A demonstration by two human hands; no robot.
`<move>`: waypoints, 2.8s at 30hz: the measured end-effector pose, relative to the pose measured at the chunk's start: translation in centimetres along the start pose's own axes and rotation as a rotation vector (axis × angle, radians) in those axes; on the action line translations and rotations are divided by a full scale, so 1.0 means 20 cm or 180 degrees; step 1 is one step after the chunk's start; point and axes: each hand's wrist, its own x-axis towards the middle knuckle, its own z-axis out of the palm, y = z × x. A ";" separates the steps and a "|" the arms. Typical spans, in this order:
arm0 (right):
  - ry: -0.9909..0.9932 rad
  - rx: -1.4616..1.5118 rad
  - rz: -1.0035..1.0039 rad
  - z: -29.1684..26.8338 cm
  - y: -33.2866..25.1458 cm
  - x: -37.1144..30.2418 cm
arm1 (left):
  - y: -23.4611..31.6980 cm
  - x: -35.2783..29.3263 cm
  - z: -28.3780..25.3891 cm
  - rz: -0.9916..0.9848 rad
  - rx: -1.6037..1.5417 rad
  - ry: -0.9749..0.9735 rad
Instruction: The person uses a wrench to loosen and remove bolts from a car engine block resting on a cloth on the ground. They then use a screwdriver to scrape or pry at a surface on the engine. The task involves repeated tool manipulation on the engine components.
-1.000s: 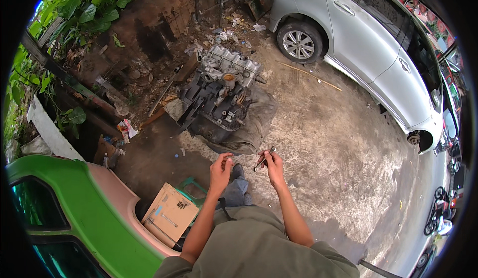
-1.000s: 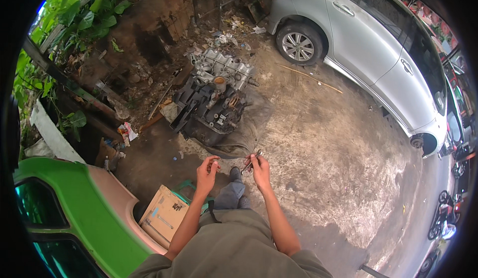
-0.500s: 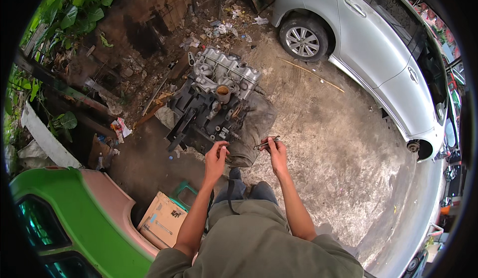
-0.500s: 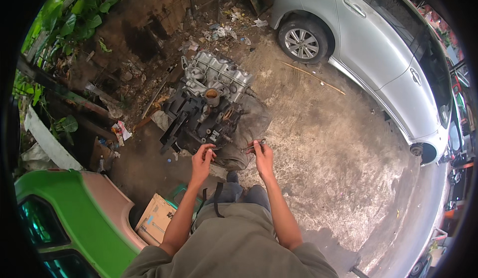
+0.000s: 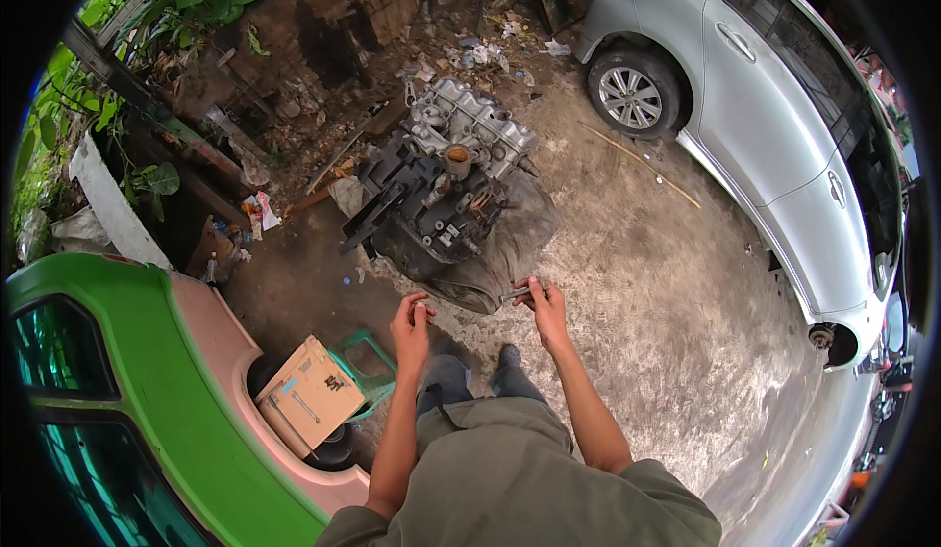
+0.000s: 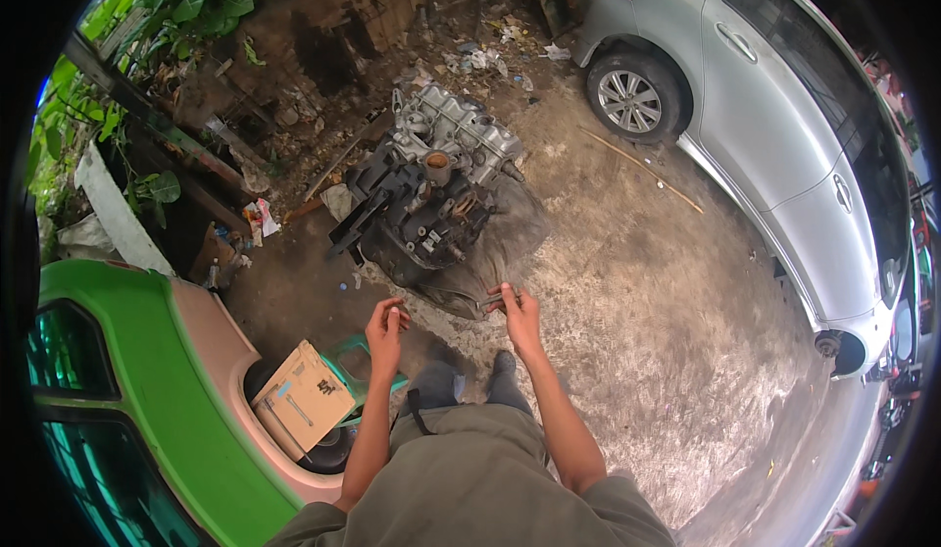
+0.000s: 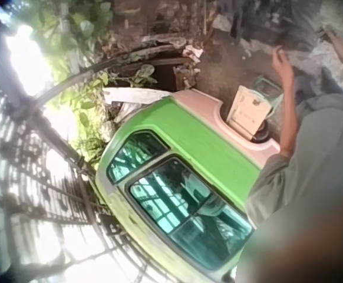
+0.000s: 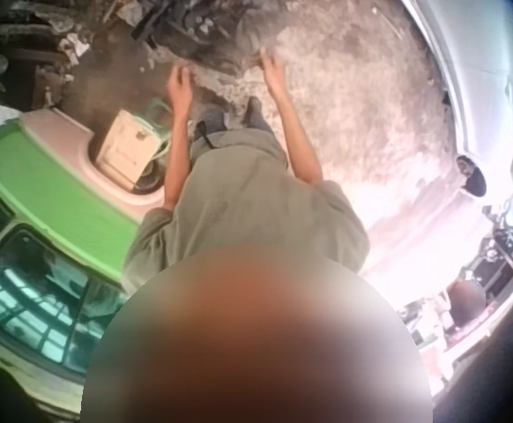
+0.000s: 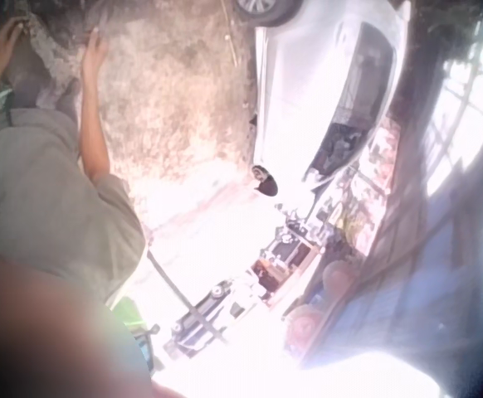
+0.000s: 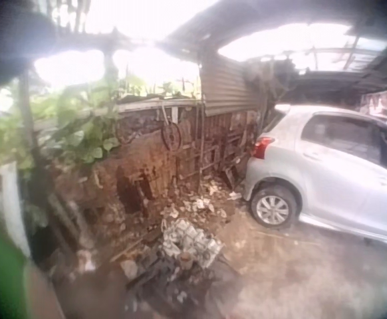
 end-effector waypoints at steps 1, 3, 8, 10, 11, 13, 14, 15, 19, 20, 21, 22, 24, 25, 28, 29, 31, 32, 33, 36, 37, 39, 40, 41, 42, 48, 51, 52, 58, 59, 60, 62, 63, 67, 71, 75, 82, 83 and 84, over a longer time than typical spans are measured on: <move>0.0039 0.0074 0.0019 -0.01 0.01 -0.03 | -0.02 -0.03 -0.01 0.0061 0.0005 -0.0017; 0.0123 0.0148 0.0031 -0.02 0.04 -0.11 | -0.03 -0.06 -0.04 0.0133 0.0019 -0.0069; 0.0435 0.0224 0.0025 0.04 0.10 -0.25 | -0.03 -0.05 -0.13 0.0190 -0.0129 -0.0358; 0.0622 0.0405 0.0133 0.09 0.13 -0.30 | -0.02 -0.02 -0.20 0.0287 -0.0136 -0.0533; 0.0682 0.0525 0.0079 0.13 0.16 -0.32 | -0.02 -0.02 -0.24 0.0339 -0.0129 -0.0620; 0.0879 0.0750 0.0130 0.21 0.22 -0.37 | -0.03 -0.03 -0.34 0.0407 -0.0087 -0.0754; 0.0901 0.0915 0.0173 0.26 0.25 -0.41 | -0.04 -0.03 -0.40 0.0446 -0.0054 -0.0796; 0.0898 0.1095 0.0303 0.31 0.29 -0.44 | -0.04 -0.04 -0.46 0.0537 -0.0056 -0.0842; 0.0989 0.1812 0.0689 0.47 0.42 -0.55 | -0.06 -0.04 -0.65 0.0274 -0.0174 -0.0917; 0.1071 0.1958 0.0742 0.50 0.46 -0.57 | -0.06 -0.04 -0.68 0.0253 -0.0216 -0.0919; 0.1183 0.2114 0.0820 0.52 0.49 -0.59 | -0.07 -0.03 -0.70 0.0196 -0.0237 -0.0913; 0.1300 0.2229 0.0866 0.54 0.52 -0.61 | -0.08 -0.04 -0.73 0.0236 -0.0299 -0.0935; 0.1346 0.2326 0.0855 0.56 0.57 -0.63 | -0.09 -0.04 -0.77 0.0252 -0.0379 -0.0976; 0.1464 0.2363 0.0865 0.56 0.59 -0.65 | -0.09 -0.04 -0.79 0.0234 -0.0328 -0.1003; 0.1240 0.2197 0.0737 0.59 0.61 -0.68 | -0.09 -0.05 -0.83 0.0195 -0.0261 -0.1100; 0.1276 0.2090 0.0721 0.60 0.61 -0.69 | -0.08 -0.04 -0.84 0.0199 -0.0265 -0.1116; 0.1158 0.1981 0.0798 0.62 0.58 -0.68 | -0.07 -0.03 -0.84 0.0175 -0.0238 -0.1156; 0.1132 0.1914 0.0827 0.63 0.57 -0.68 | -0.06 -0.02 -0.84 0.0139 -0.0207 -0.1176; 0.1106 0.1871 0.0921 0.63 0.56 -0.67 | -0.06 -0.01 -0.83 0.0101 -0.0174 -0.1195; 0.0939 0.1682 0.1158 0.62 0.55 -0.58 | -0.05 0.04 -0.80 0.0056 -0.0179 -0.1303; 0.0846 0.1577 0.1258 0.61 0.56 -0.52 | -0.05 0.07 -0.78 0.0086 -0.0168 -0.1322; 0.0719 0.1267 0.1424 0.58 0.59 -0.40 | -0.06 0.11 -0.75 0.0040 -0.0179 -0.1400; 0.0674 0.1070 0.1462 0.56 0.60 -0.32 | -0.07 0.14 -0.72 0.0033 -0.0135 -0.1390; 0.0717 0.0805 0.1547 0.55 0.61 -0.25 | -0.07 0.17 -0.70 -0.0014 -0.0111 -0.1397; 0.0776 0.0674 0.1564 0.54 0.63 -0.17 | -0.08 0.20 -0.67 -0.0076 -0.0102 -0.1414; 0.0735 -0.0105 0.1574 0.52 0.81 0.27 | -0.22 0.48 -0.39 -0.0356 -0.0235 -0.1355; 0.0679 -0.0175 0.1565 0.48 0.92 0.44 | -0.35 0.61 -0.28 -0.0263 -0.0170 -0.1265; 0.0671 -0.0152 0.1590 0.47 0.95 0.48 | -0.38 0.64 -0.25 -0.0296 -0.0188 -0.1265; 0.0516 0.0002 0.1602 0.44 1.00 0.58 | -0.53 0.69 -0.18 -0.0538 -0.0325 -0.1306; 0.0482 0.0041 0.1597 0.44 1.00 0.59 | -0.55 0.68 -0.18 -0.0543 -0.0350 -0.1299; 0.0457 0.0039 0.1591 0.44 0.99 0.58 | -0.56 0.67 -0.18 -0.0552 -0.0376 -0.1292; 0.0490 -0.0010 0.1563 0.45 0.99 0.57 | -0.57 0.65 -0.20 -0.0592 -0.0424 -0.1249; 0.0494 0.0034 0.1527 0.45 0.99 0.57 | -0.58 0.65 -0.21 -0.0627 -0.0430 -0.1234; 0.0600 0.0010 0.1339 0.45 1.03 0.57 | -0.59 0.63 -0.26 -0.0588 -0.0340 -0.1279; 0.0755 -0.0158 0.0989 0.44 1.12 0.59 | -0.59 0.61 -0.29 -0.0575 -0.0349 -0.1253; 0.1200 -0.1282 0.0027 0.45 1.22 0.60 | -0.60 0.60 -0.30 -0.0573 -0.0335 -0.1254; 0.1188 -0.0506 0.0206 0.47 1.23 0.58 | -0.63 0.61 -0.29 -0.0533 -0.0485 -0.1311; 0.1157 -0.0304 0.0302 0.47 1.23 0.58 | -0.64 0.62 -0.29 -0.0535 -0.0522 -0.1343; 0.1205 -0.0402 0.0158 0.48 1.24 0.58 | -0.65 0.62 -0.28 -0.0508 -0.0585 -0.1396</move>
